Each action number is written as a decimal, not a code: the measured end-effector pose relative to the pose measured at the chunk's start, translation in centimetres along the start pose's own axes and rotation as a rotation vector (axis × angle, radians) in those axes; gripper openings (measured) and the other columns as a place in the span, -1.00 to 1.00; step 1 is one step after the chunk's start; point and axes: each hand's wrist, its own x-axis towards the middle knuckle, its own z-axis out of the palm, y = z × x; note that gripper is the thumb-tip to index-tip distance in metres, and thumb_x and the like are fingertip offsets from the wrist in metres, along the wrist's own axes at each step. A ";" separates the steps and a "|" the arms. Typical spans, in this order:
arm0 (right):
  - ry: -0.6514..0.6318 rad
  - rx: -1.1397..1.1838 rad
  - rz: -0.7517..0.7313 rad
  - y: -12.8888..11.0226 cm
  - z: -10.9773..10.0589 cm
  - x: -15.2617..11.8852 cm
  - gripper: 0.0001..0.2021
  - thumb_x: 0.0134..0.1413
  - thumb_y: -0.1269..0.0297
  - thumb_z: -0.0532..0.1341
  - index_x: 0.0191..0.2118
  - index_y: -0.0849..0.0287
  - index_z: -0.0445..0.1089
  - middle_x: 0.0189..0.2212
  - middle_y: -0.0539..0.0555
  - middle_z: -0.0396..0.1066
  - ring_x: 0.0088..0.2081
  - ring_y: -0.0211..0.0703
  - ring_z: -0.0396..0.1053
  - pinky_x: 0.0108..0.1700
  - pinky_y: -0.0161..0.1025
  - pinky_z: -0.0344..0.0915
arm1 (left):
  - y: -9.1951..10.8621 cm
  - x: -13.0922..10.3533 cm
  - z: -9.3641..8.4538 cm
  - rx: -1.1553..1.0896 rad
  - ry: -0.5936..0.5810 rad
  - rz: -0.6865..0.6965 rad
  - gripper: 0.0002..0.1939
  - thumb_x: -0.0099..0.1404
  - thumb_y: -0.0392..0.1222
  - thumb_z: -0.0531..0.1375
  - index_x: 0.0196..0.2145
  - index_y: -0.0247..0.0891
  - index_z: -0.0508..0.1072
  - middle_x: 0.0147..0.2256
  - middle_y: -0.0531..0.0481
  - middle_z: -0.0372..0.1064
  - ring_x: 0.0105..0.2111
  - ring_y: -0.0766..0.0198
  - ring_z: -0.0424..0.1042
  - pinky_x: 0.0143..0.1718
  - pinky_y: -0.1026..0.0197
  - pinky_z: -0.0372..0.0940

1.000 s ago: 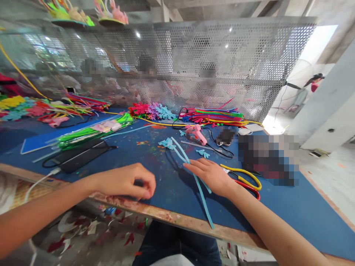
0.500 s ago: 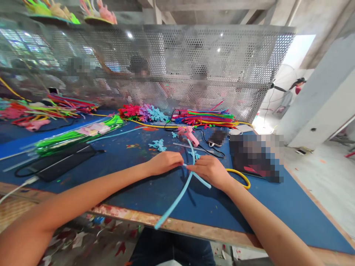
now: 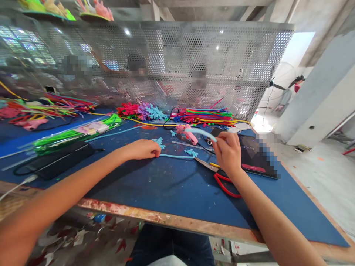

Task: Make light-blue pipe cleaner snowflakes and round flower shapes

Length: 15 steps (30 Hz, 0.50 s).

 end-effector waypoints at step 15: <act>-0.111 0.083 0.123 -1.0 -0.1 -0.2 -0.77 0.14 0.22 0.06 -0.21 0.15 0.41 -0.34 0.10 0.36 -0.30 -0.17 0.34 -0.29 -0.28 0.23 | -2.0 7.1 3.5 -0.355 0.396 -0.102 -0.87 0.12 -0.18 0.15 -0.42 -0.28 0.46 -0.38 -0.05 0.39 -0.33 0.24 0.35 -0.28 0.28 0.18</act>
